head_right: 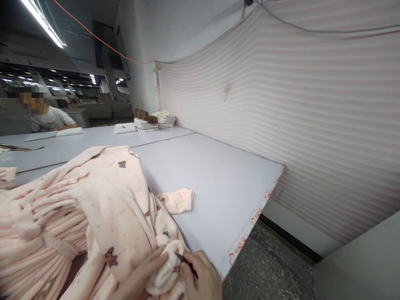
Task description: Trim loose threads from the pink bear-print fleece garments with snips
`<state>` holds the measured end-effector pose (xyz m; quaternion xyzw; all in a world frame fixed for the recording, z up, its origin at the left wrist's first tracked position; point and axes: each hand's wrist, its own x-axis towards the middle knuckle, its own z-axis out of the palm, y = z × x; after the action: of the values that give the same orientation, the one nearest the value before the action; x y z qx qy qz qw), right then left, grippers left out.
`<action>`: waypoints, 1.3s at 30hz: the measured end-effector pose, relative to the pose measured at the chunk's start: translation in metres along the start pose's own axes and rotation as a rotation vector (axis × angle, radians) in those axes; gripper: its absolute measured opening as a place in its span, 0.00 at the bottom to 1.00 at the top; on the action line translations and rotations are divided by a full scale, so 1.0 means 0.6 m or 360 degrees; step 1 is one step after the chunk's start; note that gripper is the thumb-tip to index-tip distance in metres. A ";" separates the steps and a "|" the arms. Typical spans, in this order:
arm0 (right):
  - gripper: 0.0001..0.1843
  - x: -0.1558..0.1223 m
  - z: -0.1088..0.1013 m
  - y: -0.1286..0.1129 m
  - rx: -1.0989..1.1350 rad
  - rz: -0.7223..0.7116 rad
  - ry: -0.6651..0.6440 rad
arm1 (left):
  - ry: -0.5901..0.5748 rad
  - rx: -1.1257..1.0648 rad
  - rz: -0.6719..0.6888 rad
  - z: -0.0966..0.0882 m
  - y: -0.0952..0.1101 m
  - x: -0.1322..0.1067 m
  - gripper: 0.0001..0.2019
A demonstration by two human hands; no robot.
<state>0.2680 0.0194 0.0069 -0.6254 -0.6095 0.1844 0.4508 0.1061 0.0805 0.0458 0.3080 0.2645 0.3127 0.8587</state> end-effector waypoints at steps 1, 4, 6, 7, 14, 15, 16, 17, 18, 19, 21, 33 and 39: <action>0.12 -0.002 0.001 0.003 0.0056 -0.0006 -0.0001 | -0.0028 -0.0045 0.0006 0.001 0.001 -0.002 0.15; 0.13 -0.003 0.002 0.009 0.0175 0.0007 0.0020 | -0.0089 -0.0234 0.0025 0.005 0.003 -0.007 0.10; 0.13 -0.001 0.001 0.007 0.0210 0.0039 0.0026 | -0.0102 -0.0290 0.0020 0.006 0.004 -0.011 0.11; 0.13 0.001 0.001 0.003 0.0231 0.0046 0.0020 | -0.0109 -0.0293 0.0011 0.007 0.004 -0.012 0.11; 0.12 0.010 -0.003 -0.012 0.0276 0.0087 0.0024 | -0.0118 -0.0240 -0.0001 -0.002 -0.003 -0.013 0.10; 0.12 0.008 -0.002 -0.010 0.0294 0.0103 0.0027 | -0.0114 -0.0230 0.0002 -0.003 -0.004 -0.013 0.10; 0.13 0.006 -0.001 -0.009 0.0306 0.0136 0.0052 | -0.0110 -0.0212 -0.0002 -0.004 -0.004 -0.013 0.10; 0.15 0.005 0.002 -0.008 0.0309 0.0179 0.0093 | -0.0103 -0.0189 -0.0014 -0.004 -0.004 -0.014 0.11; 0.18 0.004 0.004 -0.010 0.0303 0.0215 0.0144 | -0.0088 -0.0163 -0.0023 -0.003 -0.004 -0.014 0.11; 0.22 0.006 0.006 -0.013 0.0288 0.0225 0.0186 | -0.0079 -0.0134 -0.0036 -0.003 -0.002 -0.015 0.12; 0.25 0.014 0.009 -0.023 0.0222 0.0137 0.0179 | -0.0074 -0.0050 -0.0086 -0.001 0.004 -0.017 0.14; 0.04 0.034 0.013 0.004 0.0416 0.0106 -0.0185 | 0.0728 0.1826 0.0887 0.004 0.010 -0.021 0.14; 0.10 0.009 -0.018 -0.021 0.0106 0.0064 -0.0136 | 0.0808 0.1450 0.0852 0.001 0.000 -0.022 0.10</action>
<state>0.2698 0.0186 0.0244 -0.6138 -0.6091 0.2402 0.4410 0.0977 0.0708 0.0496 0.6176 0.4826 0.4375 0.4407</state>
